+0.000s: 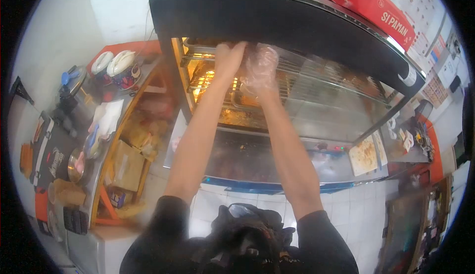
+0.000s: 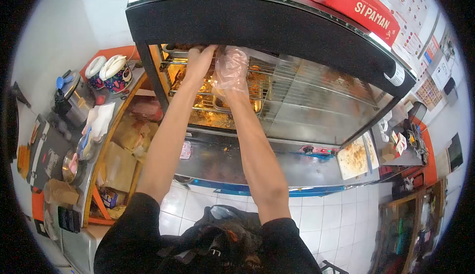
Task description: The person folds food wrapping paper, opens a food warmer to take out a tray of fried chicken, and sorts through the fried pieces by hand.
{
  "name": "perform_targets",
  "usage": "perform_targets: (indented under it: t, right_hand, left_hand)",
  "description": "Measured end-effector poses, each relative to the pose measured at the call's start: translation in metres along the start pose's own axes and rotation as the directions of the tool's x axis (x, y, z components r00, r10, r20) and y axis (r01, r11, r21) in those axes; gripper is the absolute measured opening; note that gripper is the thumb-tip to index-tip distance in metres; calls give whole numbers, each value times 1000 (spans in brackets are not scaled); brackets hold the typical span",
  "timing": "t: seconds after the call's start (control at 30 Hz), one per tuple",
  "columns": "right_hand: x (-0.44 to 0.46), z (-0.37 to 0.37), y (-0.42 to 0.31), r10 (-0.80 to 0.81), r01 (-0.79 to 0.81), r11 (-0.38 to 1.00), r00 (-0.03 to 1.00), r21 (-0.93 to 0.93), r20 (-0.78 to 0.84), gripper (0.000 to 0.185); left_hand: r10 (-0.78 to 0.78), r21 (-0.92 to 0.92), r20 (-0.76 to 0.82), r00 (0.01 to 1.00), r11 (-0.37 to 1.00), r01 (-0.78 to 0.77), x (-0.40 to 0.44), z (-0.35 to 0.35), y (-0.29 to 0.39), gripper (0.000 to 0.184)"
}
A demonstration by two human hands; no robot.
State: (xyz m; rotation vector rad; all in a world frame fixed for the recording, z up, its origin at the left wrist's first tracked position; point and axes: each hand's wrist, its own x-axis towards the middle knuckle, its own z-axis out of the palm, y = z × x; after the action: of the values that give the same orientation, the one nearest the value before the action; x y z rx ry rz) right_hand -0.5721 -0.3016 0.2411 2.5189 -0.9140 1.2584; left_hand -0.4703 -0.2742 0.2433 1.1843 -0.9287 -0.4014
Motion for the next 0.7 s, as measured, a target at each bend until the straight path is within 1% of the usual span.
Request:
perform_targets:
  t: [0.03, 0.07, 0.1, 0.13, 0.17, 0.2, 0.23, 0.27, 0.3, 0.33, 0.37, 0.4, 0.43, 0.47, 0.5, 0.53, 0.57, 0.63, 0.67, 0.7]
  right_hand:
    - [-1, 2, 1, 6, -6, 1000, 1000, -6, 2, 12]
    - [-1, 6, 1, 182, -158, 929, 983, 334, -39, 11]
    - [-3, 9, 2, 353, -260, 726, 936, 637, -20, 11]
    - [-9, 14, 5, 356, -266, 727, 934, 633, -16, 11]
    - [-17, 17, 4, 384, -199, 669, 918, 716, -103, 15]
    - [-24, 20, 3, 418, -120, 608, 889, 785, -187, 20]
    - [-32, 24, 0, 420, -123, 609, 888, 784, -187, 20]
    - [-39, 19, -11, 625, -164, 393, 769, 905, -133, 31]
    - [-47, 14, -19, 786, -154, 152, 618, 976, -25, 43]
    - [-54, 8, -21, 800, -214, -4, 585, 977, 132, 61]
    - [-52, 0, -25, 803, -217, -9, 579, 976, 136, 61]
    - [-49, -11, -31, 805, -143, -199, 540, 970, 245, 62]
    - [-48, -20, -35, 788, -54, -376, 506, 925, 351, 62]
    - [-48, -26, -36, 794, -54, -378, 494, 924, 354, 62]
    - [-45, -33, -32, 800, -101, -362, 478, 927, 364, 58]
    - [-42, -39, -26, 803, -149, -344, 464, 927, 373, 54]
    - [-38, -34, -17, 802, -158, -337, 469, 928, 371, 48]
    - [-32, -22, 4, 798, -174, -322, 478, 930, 366, 37]
    - [-31, -23, 9, 757, -139, -387, 516, 912, 400, 32]
    - [-30, -22, 15, 713, -105, -450, 555, 887, 428, 26]
  left_hand:
    - [-9, 19, -24, 1000, 1000, 9, 4, 5, 1, 27]
    - [-10, 14, -17, 1000, 1000, 11, 13, 11, -6, 27]
    - [-24, 7, -92, 996, 1000, 25, 26, 16, -22, 25]
    - [-42, 3, -165, 985, 999, 43, 35, 19, -36, 23]
    - [-50, 5, -160, 986, 999, 52, 38, 19, -39, 23]
    - [-52, -27, -95, 994, 998, 50, 42, 19, -43, 22]
    - [-50, -44, -62, 997, 998, 48, 45, 20, -46, 22]
    - [-48, -61, -29, 998, 997, 47, 42, 20, -38, 22]
    - [-120, -150, 25, 992, 981, 122, 22, 20, -3, 22]
    - [-189, -232, 84, 978, 951, 204, 9, 21, 15, 22]
    - [-195, -227, 86, 977, 951, 210, 7, 23, 13, 22]
    - [-141, -25, 67, 988, 989, 143, 5, 24, 10, 22]
    - [-83, 179, 64, 994, 981, 70, 4, 25, 7, 23]
    - [-24, 373, 77, 997, 928, -6, 3, 27, 4, 25]
    - [34, 548, 103, 994, 832, -86, 3, 30, 2, 27]
    - [89, 695, 139, 986, 701, -162, 3, 33, 0, 30]
    - [85, 694, 143, 986, 702, -161, 7, 39, -5, 30]
    - [60, 678, 77, 995, 729, -96, 16, 52, -22, 39]
    - [-12, 601, 91, 996, 798, -45, 19, 54, -19, 31]
    - [-13, 599, 92, 996, 799, -45, 21, 56, -21, 31]
